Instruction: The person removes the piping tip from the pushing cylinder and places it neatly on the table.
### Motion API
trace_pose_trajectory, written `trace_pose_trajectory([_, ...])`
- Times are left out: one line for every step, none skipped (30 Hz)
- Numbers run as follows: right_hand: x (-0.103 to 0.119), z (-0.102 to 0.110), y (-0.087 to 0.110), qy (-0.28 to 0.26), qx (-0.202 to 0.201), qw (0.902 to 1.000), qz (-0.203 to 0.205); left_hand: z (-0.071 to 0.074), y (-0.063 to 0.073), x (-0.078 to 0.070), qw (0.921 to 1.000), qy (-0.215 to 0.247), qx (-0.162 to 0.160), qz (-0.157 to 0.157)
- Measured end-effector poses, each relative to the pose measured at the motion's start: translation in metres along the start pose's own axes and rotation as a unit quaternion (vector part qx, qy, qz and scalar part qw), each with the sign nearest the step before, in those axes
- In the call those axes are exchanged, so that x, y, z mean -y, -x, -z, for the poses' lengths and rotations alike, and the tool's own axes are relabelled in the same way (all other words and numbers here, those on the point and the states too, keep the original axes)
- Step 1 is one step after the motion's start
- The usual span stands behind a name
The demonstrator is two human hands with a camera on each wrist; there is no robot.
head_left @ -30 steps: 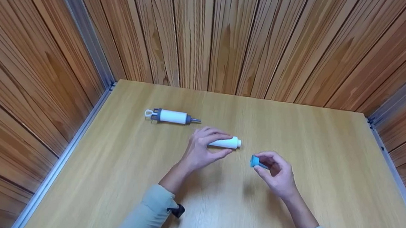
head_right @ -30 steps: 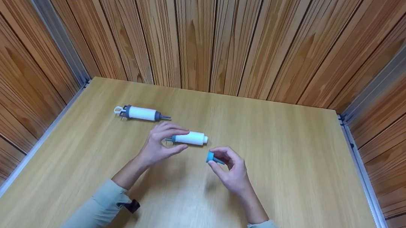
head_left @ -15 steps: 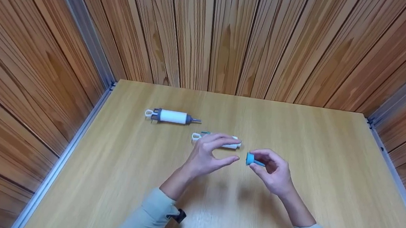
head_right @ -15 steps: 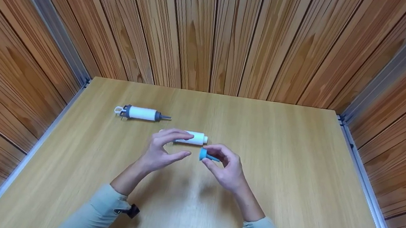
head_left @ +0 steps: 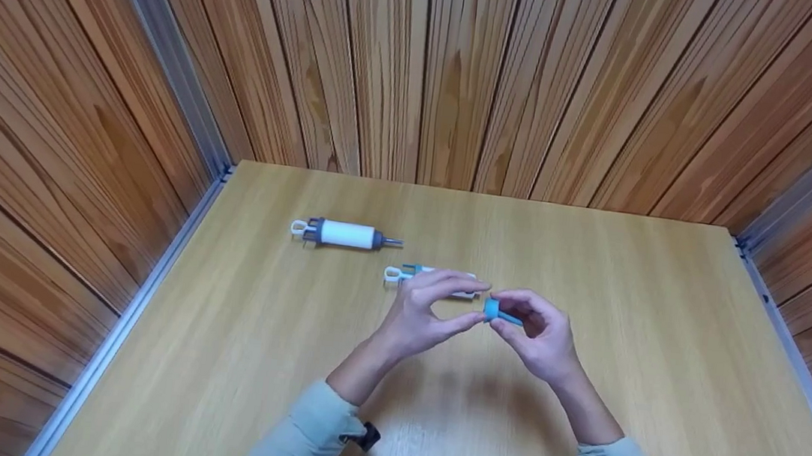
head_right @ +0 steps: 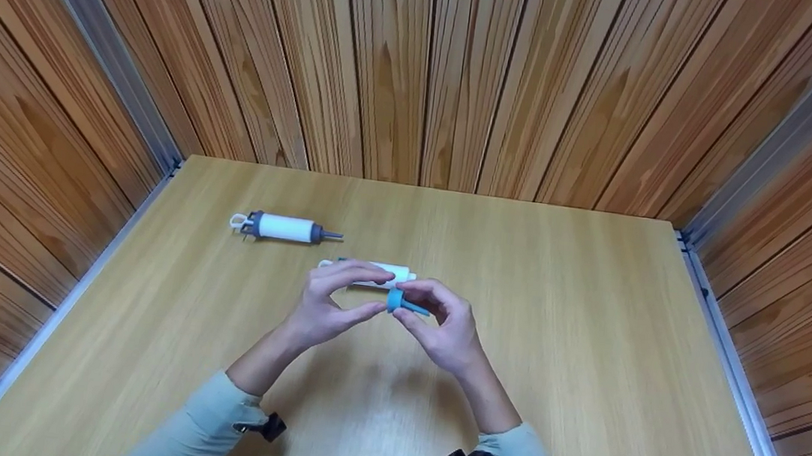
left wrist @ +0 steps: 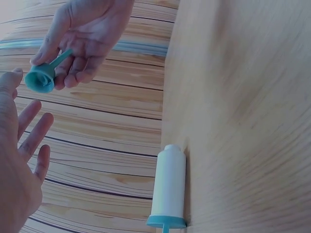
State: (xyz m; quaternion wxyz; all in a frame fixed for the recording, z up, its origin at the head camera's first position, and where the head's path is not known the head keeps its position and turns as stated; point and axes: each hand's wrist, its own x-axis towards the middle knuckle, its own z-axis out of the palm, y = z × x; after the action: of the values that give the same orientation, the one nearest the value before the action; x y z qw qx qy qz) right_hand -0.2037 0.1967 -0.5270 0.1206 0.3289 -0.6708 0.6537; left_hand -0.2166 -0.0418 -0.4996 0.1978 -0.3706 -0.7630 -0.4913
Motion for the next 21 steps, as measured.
trace_pose_trajectory([0.0003,-0.0003,-0.0005,0.000,-0.001,1.0000,0.000,-0.0006,-0.0002,0.0001,1.0000,0.008,0.001,0.000])
trace_pose_trajectory([0.0006,-0.0006,-0.0009,0.000,-0.002,1.0000,-0.001,-0.0012,-0.0002,0.0004,0.9999,0.015,0.001,-0.001])
trace_pose_trajectory([0.0010,-0.0010,-0.0013,-0.002,-0.004,1.0000,-0.002,-0.0017,0.0000,0.0007,0.9997,0.023,0.001,-0.001])
trace_pose_trajectory([0.0014,-0.0014,-0.0017,-0.004,-0.005,1.0000,-0.003,-0.0022,0.0002,0.0011,0.9995,0.030,0.002,-0.001])
trace_pose_trajectory([0.0017,-0.0018,-0.0022,-0.007,-0.006,1.0000,-0.003,-0.0027,0.0005,0.0015,0.9993,0.037,0.002,-0.001])
trace_pose_trajectory([0.0019,-0.0021,-0.0026,-0.011,-0.007,0.9999,-0.003,-0.0030,0.0007,0.0017,0.9991,0.043,0.001,-0.002])
trace_pose_trajectory([0.0021,-0.0027,-0.0030,-0.014,-0.007,0.9999,-0.002,-0.0033,0.0012,0.0019,0.9989,0.046,0.001,-0.003])
trace_pose_trajectory([0.0024,-0.0032,-0.0035,-0.015,-0.007,0.9999,-0.001,-0.0034,0.0016,0.0021,0.9989,0.047,-0.001,-0.004])
trace_pose_trajectory([0.0027,-0.0037,-0.0039,-0.016,-0.008,0.9998,0.000,-0.0035,0.0020,0.0023,0.9989,0.047,-0.002,-0.005])
trace_pose_trajectory([0.0028,-0.0041,-0.0042,-0.017,-0.008,0.9998,0.001,-0.0037,0.0022,0.0025,0.9989,0.046,-0.004,-0.007])
trace_pose_trajectory([0.0029,-0.0046,-0.0046,-0.017,-0.009,0.9998,0.003,-0.0039,0.0023,0.0027,0.9990,0.044,-0.005,-0.009])
trace_pose_trajectory([0.0029,-0.0050,-0.0049,-0.018,-0.009,0.9998,0.003,-0.0040,0.0023,0.0025,0.9989,0.044,-0.006,-0.012])
trace_pose_trajectory([0.0032,-0.0054,-0.0052,-0.017,-0.010,0.9998,0.004,-0.0041,0.0021,0.0025,0.9989,0.043,-0.007,-0.015])
trace_pose_trajectory([0.0033,-0.0059,-0.0056,-0.018,-0.011,0.9998,0.004,-0.0043,0.0022,0.0027,0.9989,0.042,-0.008,-0.016])
trace_pose_trajectory([0.0032,-0.0063,-0.0056,-0.019,-0.012,0.9998,0.004,-0.0044,0.0023,0.0028,0.9989,0.042,-0.008,-0.016])
trace_pose_trajectory([0.0030,-0.0066,-0.0056,-0.019,-0.013,0.9997,0.004,-0.0044,0.0024,0.0028,0.9989,0.044,-0.008,-0.015])
trace_pose_trajectory([0.0029,-0.0070,-0.0055,-0.019,-0.013,0.9997,0.003,-0.0045,0.0025,0.0025,0.9988,0.046,-0.008,-0.014])
trace_pose_trajectory([0.0028,-0.0074,-0.0053,-0.019,-0.015,0.9997,0.002,-0.0045,0.0026,0.0022,0.9988,0.048,-0.007,-0.011])
trace_pose_trajectory([0.0027,-0.0077,-0.0052,-0.019,-0.016,0.9997,0.002,-0.0045,0.0029,0.0022,0.9987,0.049,-0.006,-0.008])
trace_pose_trajectory([0.0024,-0.0080,-0.0052,-0.020,-0.016,0.9997,0.002,-0.0045,0.0031,0.0021,0.9986,0.051,-0.006,-0.005])
trace_pose_trajectory([0.0021,-0.0083,-0.0053,-0.022,-0.017,0.9996,0.002,-0.0046,0.0030,0.0017,0.9985,0.054,-0.007,-0.004])
